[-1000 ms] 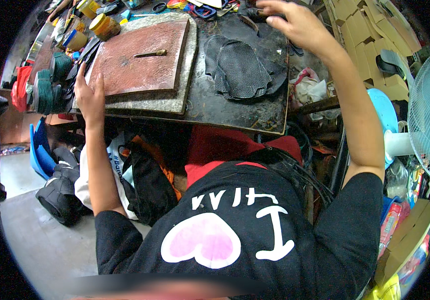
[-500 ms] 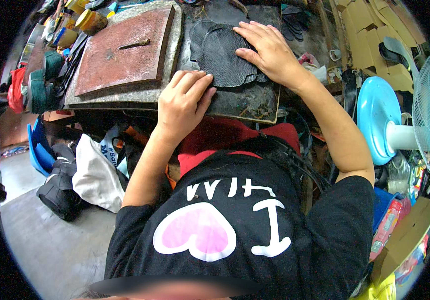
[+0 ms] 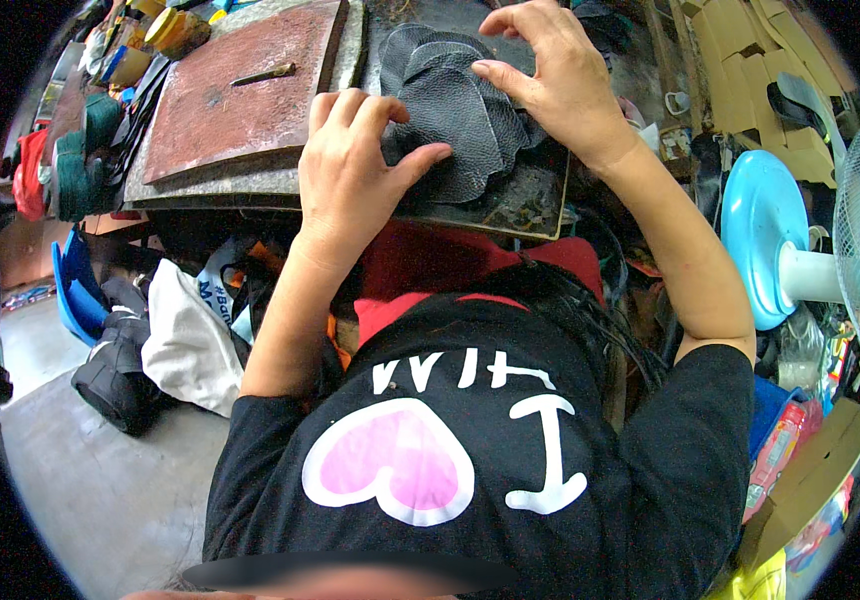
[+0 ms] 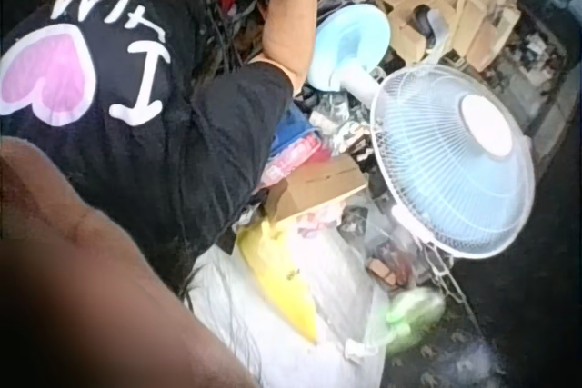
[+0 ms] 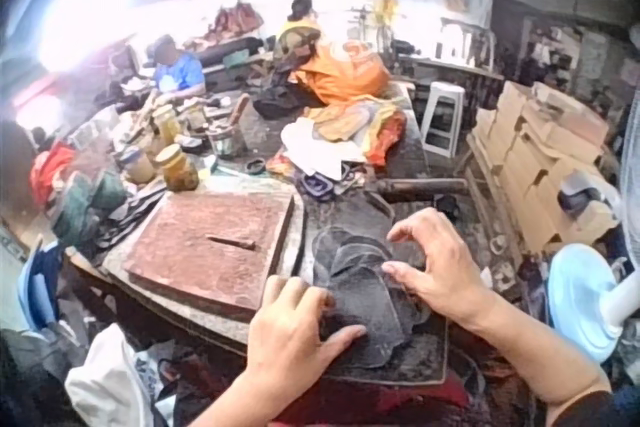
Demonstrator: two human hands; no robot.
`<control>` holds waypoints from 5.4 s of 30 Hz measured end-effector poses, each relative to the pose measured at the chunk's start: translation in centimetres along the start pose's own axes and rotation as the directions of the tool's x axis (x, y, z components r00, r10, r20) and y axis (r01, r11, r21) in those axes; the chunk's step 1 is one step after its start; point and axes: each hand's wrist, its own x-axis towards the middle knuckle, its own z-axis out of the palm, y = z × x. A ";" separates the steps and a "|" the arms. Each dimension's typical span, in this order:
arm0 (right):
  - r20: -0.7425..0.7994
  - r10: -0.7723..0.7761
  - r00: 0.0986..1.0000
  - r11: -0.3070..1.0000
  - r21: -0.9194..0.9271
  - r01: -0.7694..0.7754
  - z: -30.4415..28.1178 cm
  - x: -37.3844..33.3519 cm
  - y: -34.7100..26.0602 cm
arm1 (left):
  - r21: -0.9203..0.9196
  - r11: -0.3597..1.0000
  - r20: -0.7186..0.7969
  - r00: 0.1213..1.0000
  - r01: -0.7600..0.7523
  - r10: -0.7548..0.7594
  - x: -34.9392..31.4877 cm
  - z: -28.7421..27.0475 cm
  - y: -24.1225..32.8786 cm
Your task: The person handles black rubber shoe parts, aligns them with a perforated insole template, and uses a hammer and punch to create holes along the template edge. They also use scissors to trim the template and a knife to adjust the rubber pieces.
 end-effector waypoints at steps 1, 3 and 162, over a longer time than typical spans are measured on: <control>0.064 0.005 0.998 0.997 -0.072 0.000 -0.1 -0.2 -0.2 | 0.009 1.000 0.000 1.000 -0.014 0.014 -0.1 0.3 0.1; 0.175 0.050 0.983 0.975 -0.223 -0.009 -0.1 -0.9 -0.8 | 0.029 0.999 0.000 0.999 -0.039 0.039 -0.4 0.8 0.1; 0.461 -0.349 0.816 0.905 -0.062 0.421 1.9 2.7 0.8 | -0.958 -0.023 0.254 0.806 0.287 -0.535 -2.8 -3.7 -5.1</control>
